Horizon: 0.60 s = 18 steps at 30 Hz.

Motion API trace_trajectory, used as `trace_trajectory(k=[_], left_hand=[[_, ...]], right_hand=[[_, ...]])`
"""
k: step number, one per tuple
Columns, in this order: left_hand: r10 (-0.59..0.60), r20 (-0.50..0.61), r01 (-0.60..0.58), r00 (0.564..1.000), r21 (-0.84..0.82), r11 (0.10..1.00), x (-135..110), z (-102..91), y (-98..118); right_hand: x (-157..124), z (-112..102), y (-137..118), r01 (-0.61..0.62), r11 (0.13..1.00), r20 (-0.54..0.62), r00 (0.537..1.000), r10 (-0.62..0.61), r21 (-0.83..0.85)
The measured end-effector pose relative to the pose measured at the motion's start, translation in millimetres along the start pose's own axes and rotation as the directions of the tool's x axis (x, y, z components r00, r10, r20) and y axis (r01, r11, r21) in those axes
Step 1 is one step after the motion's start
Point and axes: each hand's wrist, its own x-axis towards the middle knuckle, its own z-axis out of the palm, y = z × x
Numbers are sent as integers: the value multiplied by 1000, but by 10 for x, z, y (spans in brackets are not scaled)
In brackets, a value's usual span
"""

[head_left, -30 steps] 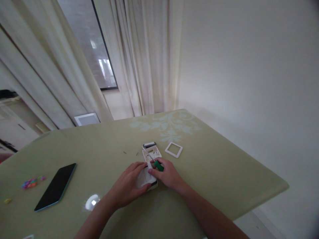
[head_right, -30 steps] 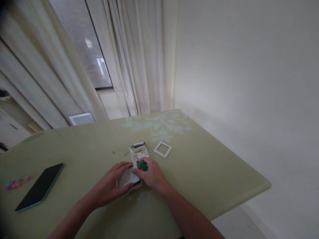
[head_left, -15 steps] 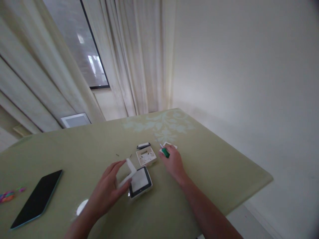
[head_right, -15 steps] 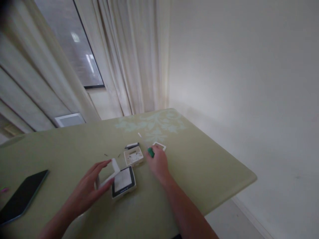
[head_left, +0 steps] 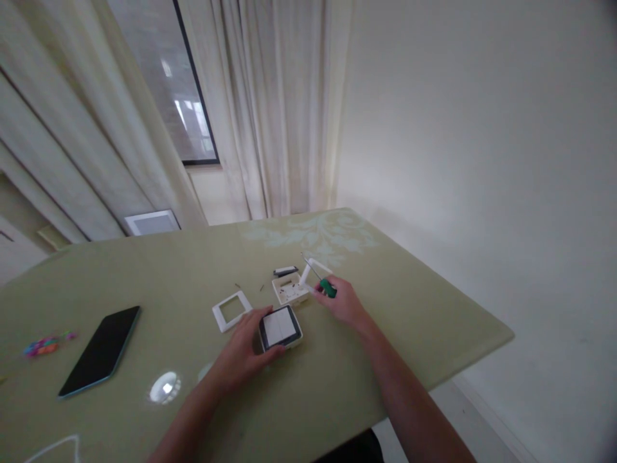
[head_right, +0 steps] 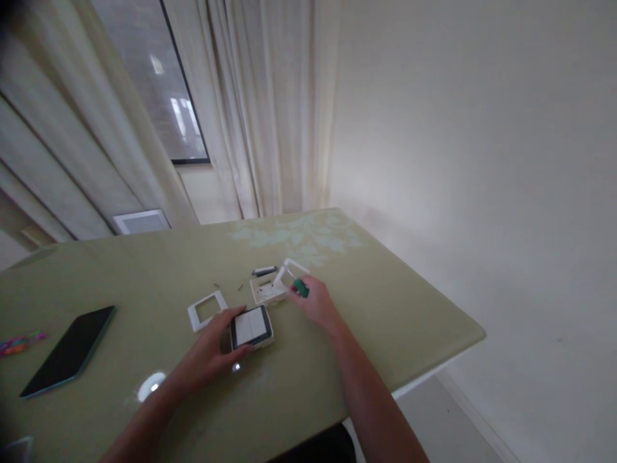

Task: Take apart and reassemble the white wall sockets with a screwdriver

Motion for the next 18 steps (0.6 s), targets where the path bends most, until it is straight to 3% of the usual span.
trace_trajectory(k=[2, 4, 6, 10, 12, 16, 18], left_hand=[[-17, 16, 18, 1000, -88, 996, -11, 63, 57], [-15, 8, 16, 1000, -171, 985, -21, 87, 44], [5, -12, -7, 1000, -221, 975, -35, 79, 9], [79, 3, -77, 997, -194, 978, -65, 11, 13], [93, 14, -89, 996, -169, 982, -71, -23, 60], [89, 20, -85, 996, -155, 984, -78, -48, 136], [78, 23, -75, 997, -139, 987, -81, -35, 136]], right_hand=[[-94, 61, -156, 127, 982, 180, 972, -152, 142], [-190, 147, -276, 237, 945, 304, 904, -299, 225], [-266, 214, -348, 298, 926, 363, 857, -366, 232], [-318, 231, -385, 300, 910, 417, 816, -401, 288], [-303, 210, -378, 270, 907, 402, 829, -390, 324], [-244, 174, -343, 186, 930, 262, 925, -274, 316], [-220, 154, -319, 162, 946, 263, 935, -239, 281]])
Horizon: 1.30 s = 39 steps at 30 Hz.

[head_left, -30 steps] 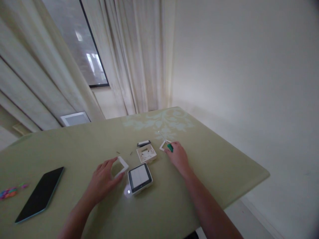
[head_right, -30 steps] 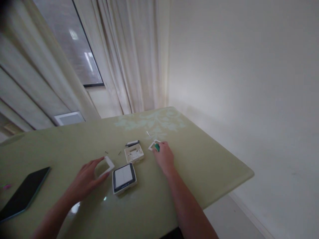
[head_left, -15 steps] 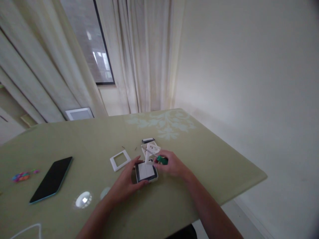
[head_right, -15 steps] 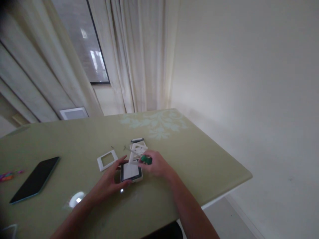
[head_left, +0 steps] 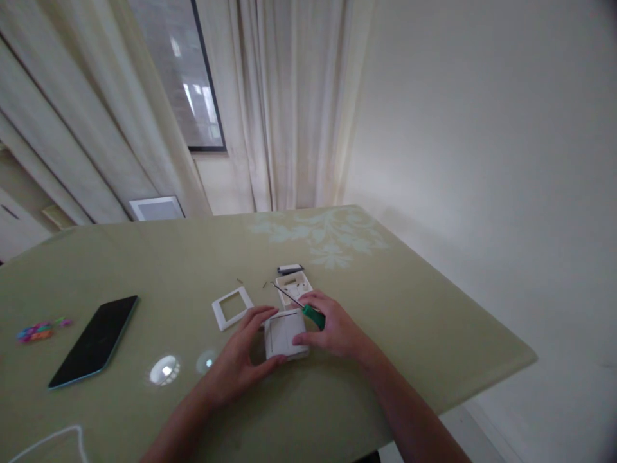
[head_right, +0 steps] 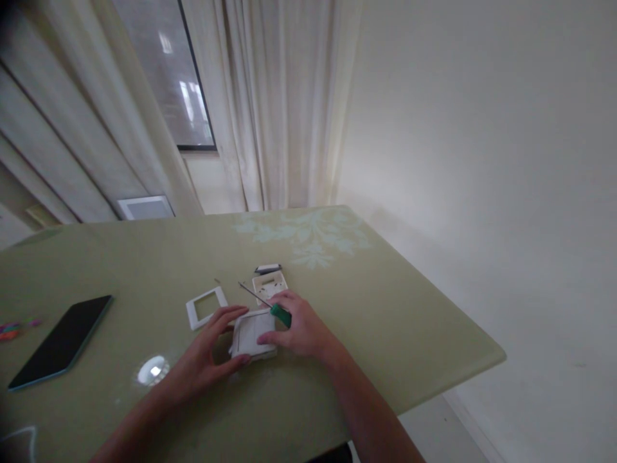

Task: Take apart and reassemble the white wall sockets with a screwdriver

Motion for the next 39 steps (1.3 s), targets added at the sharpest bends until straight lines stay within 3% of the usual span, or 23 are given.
trace_trajectory(k=[8, 18, 25, 29, 31, 34, 36, 39], left_hand=[[-60, -7, 61, 998, 59, 996, -8, 41, -7], [-48, 12, 47, 999, 111, 993, 8, 28, 29], [27, 34, -34, 999, 220, 975, 62, 30, 136], [-1, 95, -24, 995, 256, 966, 50, -68, 205], [-32, 153, -11, 988, 271, 962, -39, -180, 215], [-113, 190, 48, 975, 314, 948, -298, -396, 143], [-190, 144, 126, 971, 366, 922, -515, -551, 20], [-296, -9, 267, 955, 456, 849, -791, -771, -238]], right_hand=[[-25, -100, 37, -42, 998, 175, 983, 50, -50], [-7, -87, 55, -26, 997, 209, 977, 42, -79], [44, -7, 143, 4, 1000, 223, 975, 1, -21], [49, 7, 148, 10, 1000, 141, 990, -10, 6], [50, 3, 148, -56, 998, 27, 998, 55, 31], [71, 1, 167, -187, 972, -157, 965, 209, 142], [101, 2, 199, -207, 957, -238, 938, 254, 204], [154, 2, 264, -173, 959, -354, 903, 245, 224]])
